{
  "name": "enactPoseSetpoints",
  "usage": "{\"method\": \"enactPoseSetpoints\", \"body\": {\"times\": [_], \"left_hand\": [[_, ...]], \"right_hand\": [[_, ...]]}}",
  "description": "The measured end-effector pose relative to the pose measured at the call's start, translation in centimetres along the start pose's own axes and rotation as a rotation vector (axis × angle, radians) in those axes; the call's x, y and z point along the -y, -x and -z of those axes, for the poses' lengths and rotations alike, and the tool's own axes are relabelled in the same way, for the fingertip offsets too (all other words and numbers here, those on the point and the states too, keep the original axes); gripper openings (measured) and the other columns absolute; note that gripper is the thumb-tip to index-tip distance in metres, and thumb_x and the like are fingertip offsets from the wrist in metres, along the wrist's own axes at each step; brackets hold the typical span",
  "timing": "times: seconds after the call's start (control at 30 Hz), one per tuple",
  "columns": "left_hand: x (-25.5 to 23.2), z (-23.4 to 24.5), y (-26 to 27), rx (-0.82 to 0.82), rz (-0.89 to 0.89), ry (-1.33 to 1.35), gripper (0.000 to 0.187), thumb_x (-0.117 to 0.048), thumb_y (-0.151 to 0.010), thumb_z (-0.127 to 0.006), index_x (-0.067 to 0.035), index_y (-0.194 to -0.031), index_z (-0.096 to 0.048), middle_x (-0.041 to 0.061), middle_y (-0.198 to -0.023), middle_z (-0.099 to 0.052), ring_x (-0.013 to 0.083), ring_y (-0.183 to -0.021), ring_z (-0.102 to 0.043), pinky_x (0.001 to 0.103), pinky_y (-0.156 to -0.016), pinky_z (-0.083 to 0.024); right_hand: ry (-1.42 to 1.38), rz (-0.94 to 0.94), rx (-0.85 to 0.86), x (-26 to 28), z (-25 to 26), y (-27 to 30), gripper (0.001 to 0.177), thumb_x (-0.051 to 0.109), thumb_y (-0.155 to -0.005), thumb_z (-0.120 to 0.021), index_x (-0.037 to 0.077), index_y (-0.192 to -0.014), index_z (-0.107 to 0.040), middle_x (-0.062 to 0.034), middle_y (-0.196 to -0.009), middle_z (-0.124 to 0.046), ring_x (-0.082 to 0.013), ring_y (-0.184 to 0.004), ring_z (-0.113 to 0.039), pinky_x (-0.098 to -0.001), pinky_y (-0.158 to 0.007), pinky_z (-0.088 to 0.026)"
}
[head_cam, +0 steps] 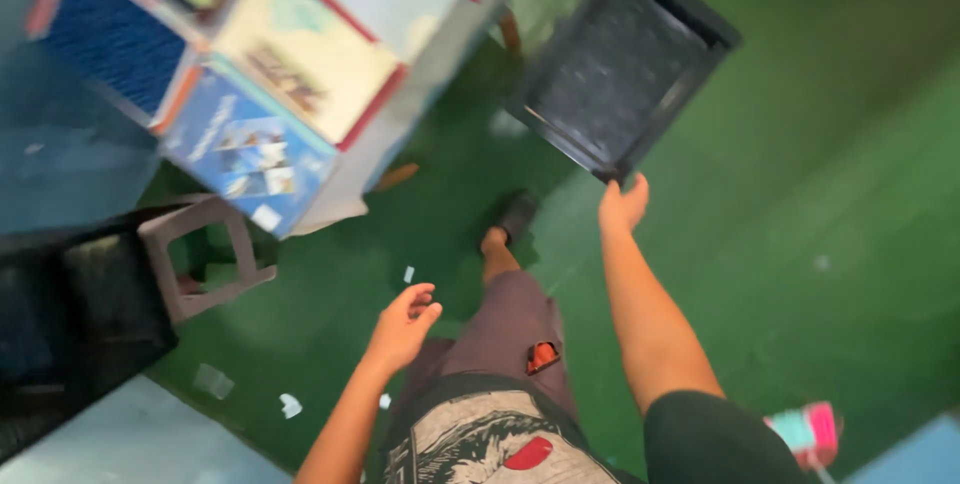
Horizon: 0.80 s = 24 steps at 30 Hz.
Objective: The recorder cleans several black plastic shelves using a duster.
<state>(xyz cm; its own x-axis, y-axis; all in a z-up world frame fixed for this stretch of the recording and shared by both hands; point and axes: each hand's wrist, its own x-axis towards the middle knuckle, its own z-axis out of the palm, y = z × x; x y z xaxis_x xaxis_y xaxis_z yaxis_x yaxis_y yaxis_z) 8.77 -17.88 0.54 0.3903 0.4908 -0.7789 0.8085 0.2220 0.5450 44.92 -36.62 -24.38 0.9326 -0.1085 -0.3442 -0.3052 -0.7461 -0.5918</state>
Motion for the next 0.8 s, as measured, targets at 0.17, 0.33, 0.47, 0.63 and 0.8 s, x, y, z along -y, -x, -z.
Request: {"method": "enactPoseSetpoints", "body": {"times": [0.17,0.33,0.47,0.63,0.8], "left_hand": [[4.6,3.5,6.0,-0.170,-0.105,0.115,0.043,-0.025,-0.089,-0.073,-0.010,-0.129,-0.066,0.009,-0.116,-0.073,0.0202,-0.103,-0.072,0.033,-0.088,-0.058],[8.5,8.5,16.7,-0.510,-0.276,0.153,0.042,-0.023,-0.088,-0.074,-0.008,-0.126,-0.066,0.012,-0.116,-0.073,0.0235,-0.107,-0.072,0.036,-0.090,-0.057],[12.4,11.8,28.1,-0.842,-0.396,0.069,0.039,-0.022,-0.090,-0.073,-0.007,-0.125,-0.066,0.015,-0.122,-0.070,0.0314,-0.113,-0.068,0.040,-0.097,-0.054],[18.2,13.7,41.2,-1.141,-0.408,0.011,0.038,-0.023,-0.091,-0.072,-0.007,-0.126,-0.066,0.015,-0.127,-0.067,0.0354,-0.118,-0.064,0.042,-0.100,-0.051],[22.3,15.1,52.0,-1.398,-0.395,-0.161,0.038,-0.024,-0.092,-0.073,-0.008,-0.126,-0.066,0.014,-0.129,-0.067,0.0352,-0.122,-0.062,0.043,-0.101,-0.050]], "right_hand": [[-0.153,0.400,0.242,4.2,0.1,8.6,0.044,0.012,-0.091,-0.070,0.001,-0.132,-0.060,-0.0169,-0.132,-0.066,-0.0285,-0.126,-0.062,-0.0382,-0.108,-0.046],[-0.156,0.710,0.591,15.3,4.2,23.8,0.039,0.012,-0.092,-0.070,0.006,-0.130,-0.063,-0.0109,-0.125,-0.071,-0.0266,-0.101,-0.066,-0.0362,-0.093,-0.051],[-0.177,1.145,0.786,22.4,8.8,37.1,0.039,0.011,-0.093,-0.071,0.007,-0.131,-0.064,-0.0092,-0.124,-0.072,-0.0239,-0.095,-0.064,-0.0343,-0.086,-0.052],[-0.238,1.533,0.916,29.5,17.5,54.4,0.040,0.010,-0.093,-0.071,0.006,-0.132,-0.063,-0.0107,-0.125,-0.070,-0.0231,-0.106,-0.065,-0.0345,-0.081,-0.051],[-0.299,1.915,0.989,32.4,24.0,67.4,0.043,0.009,-0.094,-0.072,0.003,-0.135,-0.060,-0.0155,-0.128,-0.068,-0.0333,-0.120,-0.065,-0.0402,-0.102,-0.050]]}}
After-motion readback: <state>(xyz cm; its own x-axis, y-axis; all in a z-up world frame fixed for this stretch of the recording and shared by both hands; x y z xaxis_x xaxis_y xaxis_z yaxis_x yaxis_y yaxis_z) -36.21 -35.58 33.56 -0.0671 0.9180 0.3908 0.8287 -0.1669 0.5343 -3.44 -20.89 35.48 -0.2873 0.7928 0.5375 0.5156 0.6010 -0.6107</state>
